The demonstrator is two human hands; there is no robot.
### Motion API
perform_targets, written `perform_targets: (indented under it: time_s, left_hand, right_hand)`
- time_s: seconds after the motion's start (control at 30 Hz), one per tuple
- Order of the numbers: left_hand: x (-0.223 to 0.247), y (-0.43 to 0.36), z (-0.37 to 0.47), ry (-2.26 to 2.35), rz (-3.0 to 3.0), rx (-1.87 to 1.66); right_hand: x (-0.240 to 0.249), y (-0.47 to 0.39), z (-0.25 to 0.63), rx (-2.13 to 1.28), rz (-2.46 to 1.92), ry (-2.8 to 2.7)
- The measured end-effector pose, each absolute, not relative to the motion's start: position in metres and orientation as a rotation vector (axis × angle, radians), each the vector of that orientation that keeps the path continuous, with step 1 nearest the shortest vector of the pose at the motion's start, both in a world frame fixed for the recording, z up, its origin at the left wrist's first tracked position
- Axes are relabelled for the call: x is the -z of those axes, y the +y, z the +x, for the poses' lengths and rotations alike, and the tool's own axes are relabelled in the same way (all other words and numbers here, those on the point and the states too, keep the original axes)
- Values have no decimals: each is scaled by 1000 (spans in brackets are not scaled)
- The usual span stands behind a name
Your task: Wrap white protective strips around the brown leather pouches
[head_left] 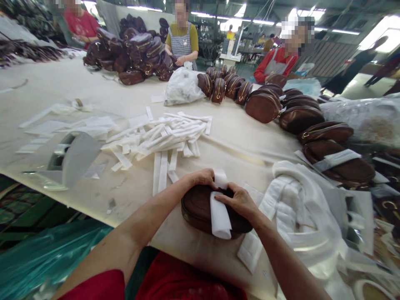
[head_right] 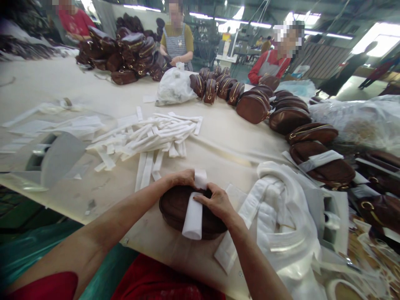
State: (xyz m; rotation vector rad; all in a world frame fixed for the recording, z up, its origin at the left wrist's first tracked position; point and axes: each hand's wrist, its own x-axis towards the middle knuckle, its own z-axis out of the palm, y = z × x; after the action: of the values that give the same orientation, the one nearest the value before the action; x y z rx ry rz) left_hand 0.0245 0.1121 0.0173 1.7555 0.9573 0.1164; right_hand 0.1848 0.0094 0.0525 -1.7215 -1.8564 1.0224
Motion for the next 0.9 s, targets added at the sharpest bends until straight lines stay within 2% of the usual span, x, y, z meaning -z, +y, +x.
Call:
perform_targets:
  time_s: [0.2,0.37,0.5,0.57,0.67,0.9]
  left_hand:
    - [-36,102,18,1128,2082,-15]
    - [-61,58,-1,1217,2287,-130]
    - [-74,20,-26,755,2451,-218]
    - [-74,10,-33,593,2510,-174]
    - [-67,4,-32,687,2597,-100]
    - [-51,1,-25,742,2743,-229]
  right_hand:
    - [-38,3,184,-1032,-1709,-1774]
    - [-36,2,184,-962,-1676,-1794]
    - [-37,2,185,-954,-1629,-1842]
    - [-37,2,186,-963,-1577,-1849]
    - [-36,1,186,-933,-1477,-1846]
    - [-41,-10,187,-869,-1311,-1867]
